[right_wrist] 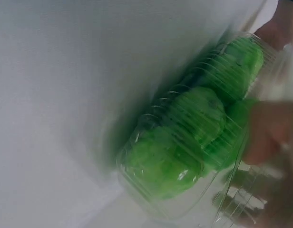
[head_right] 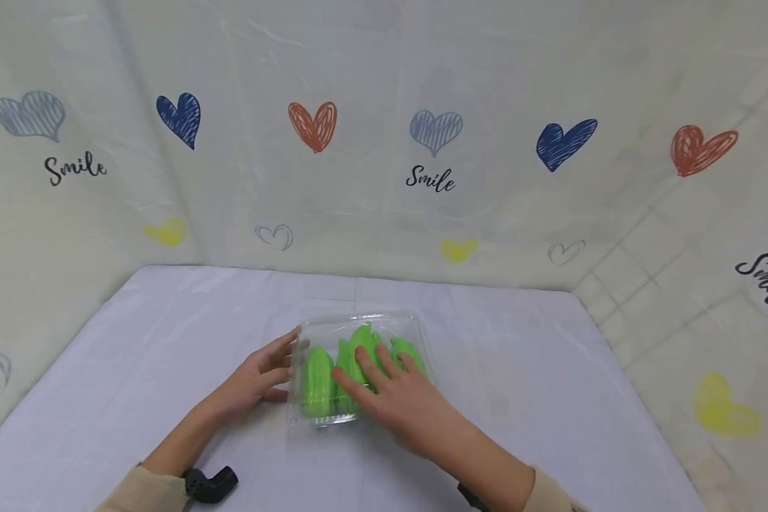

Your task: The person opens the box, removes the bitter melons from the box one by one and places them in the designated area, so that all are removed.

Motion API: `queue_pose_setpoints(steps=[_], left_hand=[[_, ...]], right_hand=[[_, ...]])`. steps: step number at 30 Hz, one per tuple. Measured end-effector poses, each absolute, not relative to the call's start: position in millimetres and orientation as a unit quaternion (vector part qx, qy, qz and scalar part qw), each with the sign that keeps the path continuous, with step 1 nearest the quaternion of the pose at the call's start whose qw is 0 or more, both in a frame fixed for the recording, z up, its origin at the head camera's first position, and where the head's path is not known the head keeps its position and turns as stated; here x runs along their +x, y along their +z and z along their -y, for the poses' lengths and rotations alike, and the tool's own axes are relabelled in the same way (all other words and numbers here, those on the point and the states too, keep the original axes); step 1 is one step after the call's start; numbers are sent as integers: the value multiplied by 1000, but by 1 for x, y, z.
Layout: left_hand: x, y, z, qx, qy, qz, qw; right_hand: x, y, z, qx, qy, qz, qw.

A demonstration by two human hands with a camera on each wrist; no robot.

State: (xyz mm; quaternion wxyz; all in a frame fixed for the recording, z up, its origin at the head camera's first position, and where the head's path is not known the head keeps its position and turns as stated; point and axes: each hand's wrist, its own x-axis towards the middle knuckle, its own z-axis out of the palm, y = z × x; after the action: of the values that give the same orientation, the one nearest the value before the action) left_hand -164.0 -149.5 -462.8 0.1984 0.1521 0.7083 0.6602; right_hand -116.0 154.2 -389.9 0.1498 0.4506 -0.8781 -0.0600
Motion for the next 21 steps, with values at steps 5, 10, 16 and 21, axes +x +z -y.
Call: queue_pose_setpoints(steps=[5, 10, 16, 21], left_hand=[[-165, -462, 147, 133, 664, -710, 195], [-167, -464, 146, 108, 681, -694, 206], [-167, -464, 144, 98, 690, -683, 217], [-166, -460, 143, 95, 686, -689, 214]], right_hand=[[-113, -395, -157, 432, -39, 888, 154], [-112, -398, -156, 403, -4, 902, 155], [-111, -396, -154, 372, 3, 915, 154], [-112, -395, -158, 370, 1, 907, 199]])
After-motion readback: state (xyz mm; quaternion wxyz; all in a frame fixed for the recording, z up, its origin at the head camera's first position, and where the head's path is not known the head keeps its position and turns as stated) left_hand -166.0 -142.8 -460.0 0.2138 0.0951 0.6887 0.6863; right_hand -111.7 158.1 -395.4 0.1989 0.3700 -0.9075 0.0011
